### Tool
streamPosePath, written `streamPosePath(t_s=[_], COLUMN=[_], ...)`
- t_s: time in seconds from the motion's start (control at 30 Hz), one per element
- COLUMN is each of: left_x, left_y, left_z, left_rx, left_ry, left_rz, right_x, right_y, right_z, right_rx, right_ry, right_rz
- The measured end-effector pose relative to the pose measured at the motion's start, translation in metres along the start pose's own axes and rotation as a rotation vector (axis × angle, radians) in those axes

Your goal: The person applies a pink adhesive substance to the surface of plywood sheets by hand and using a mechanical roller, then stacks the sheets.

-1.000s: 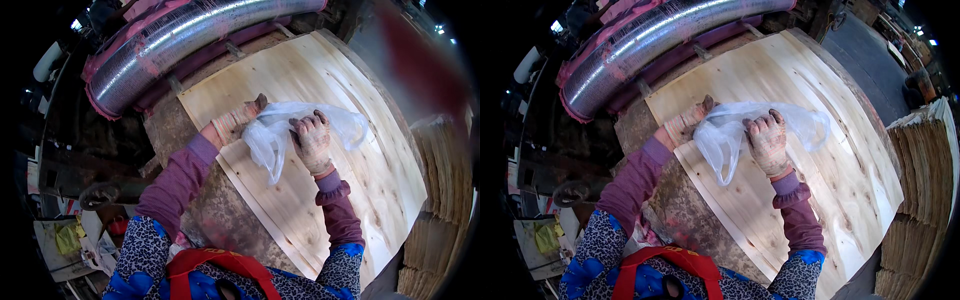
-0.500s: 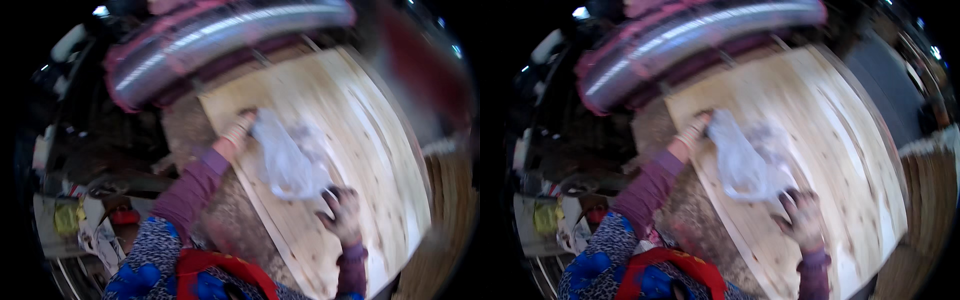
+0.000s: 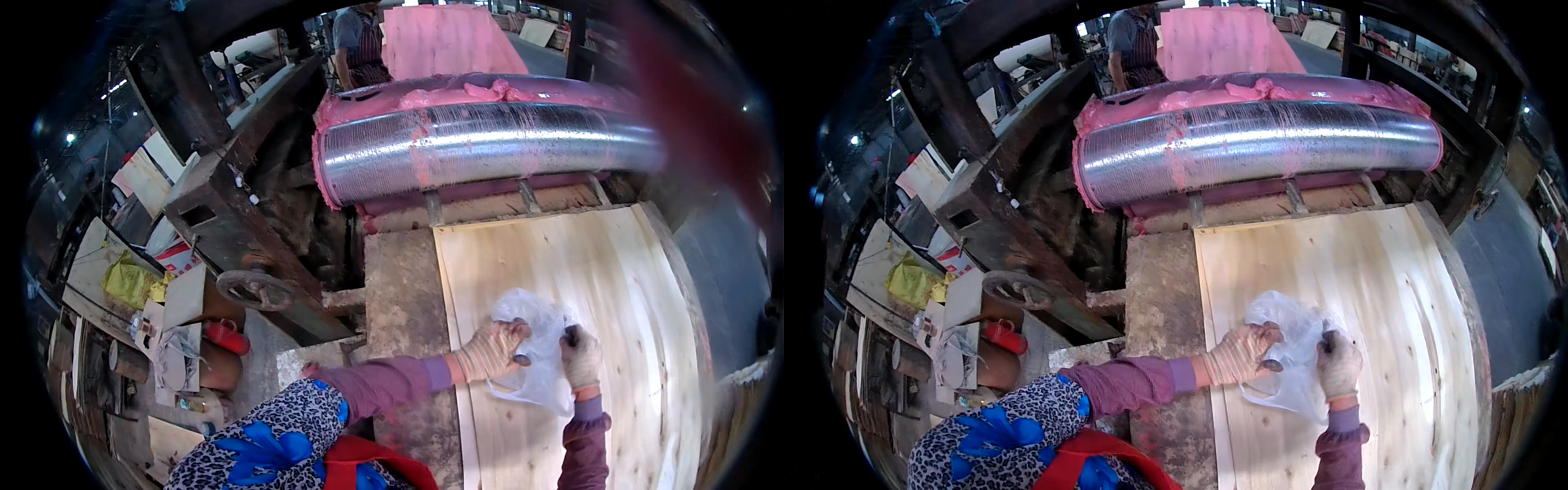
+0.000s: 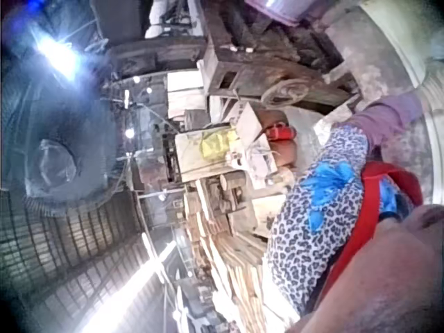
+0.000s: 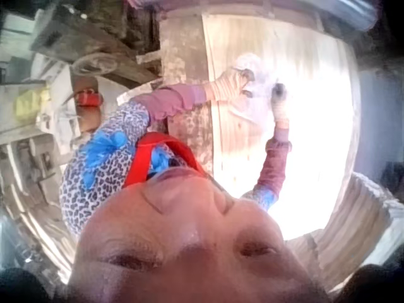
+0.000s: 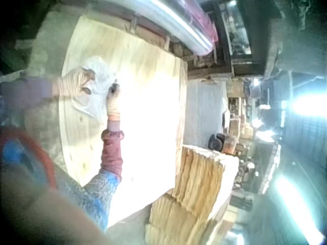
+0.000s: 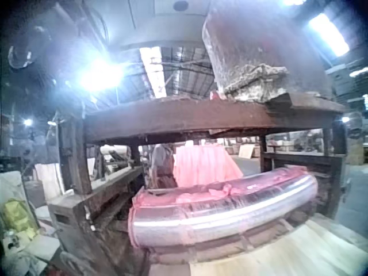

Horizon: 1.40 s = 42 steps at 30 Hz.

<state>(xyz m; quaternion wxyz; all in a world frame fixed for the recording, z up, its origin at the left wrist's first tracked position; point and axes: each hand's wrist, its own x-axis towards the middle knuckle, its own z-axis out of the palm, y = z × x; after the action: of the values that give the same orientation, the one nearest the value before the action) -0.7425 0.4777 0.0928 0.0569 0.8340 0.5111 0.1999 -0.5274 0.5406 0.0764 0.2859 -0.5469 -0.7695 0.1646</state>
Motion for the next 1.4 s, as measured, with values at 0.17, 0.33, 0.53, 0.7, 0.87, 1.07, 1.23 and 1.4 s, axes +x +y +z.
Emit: streamPosePath(t_s=[0.17,0.33,0.53,0.7,0.87,1.07,1.23,1.4], left_x=[0.000,-0.015,-0.008,-0.008,0.019,0.027,0.008,0.000], left_y=[-0.032,-0.054,-0.059,-0.058,0.000,-0.017,-0.038,-0.043], left_z=[0.008,0.017,-0.008,-0.043,-0.033,0.011,-0.005,-0.003], left_rx=[0.057,0.165,-0.010,-0.407,-0.146,0.361,0.363,0.183], left_ry=[-0.233,-0.364,-0.274,0.221,0.082,-0.395,-0.393,-0.384], left_rz=[0.019,-0.037,-0.119,-0.120,0.210,0.004,0.009,-0.118], right_x=[0.033,0.034,-0.015,-0.032,-0.002,0.025,0.021,0.019], right_y=[0.046,0.091,0.038,0.005,-0.047,0.007,0.016,0.010], right_z=[-0.045,-0.080,-0.122,-0.108,-0.060,-0.037,-0.034,-0.037], right_rx=[0.663,0.584,0.818,0.605,-0.167,-0.720,-0.620,-0.414], right_ry=[0.127,0.007,0.448,0.545,-0.203,-0.100,-0.137,-0.077], right_rz=[0.233,0.521,0.112,-0.110,-0.187,-0.099,-0.071,-0.098])
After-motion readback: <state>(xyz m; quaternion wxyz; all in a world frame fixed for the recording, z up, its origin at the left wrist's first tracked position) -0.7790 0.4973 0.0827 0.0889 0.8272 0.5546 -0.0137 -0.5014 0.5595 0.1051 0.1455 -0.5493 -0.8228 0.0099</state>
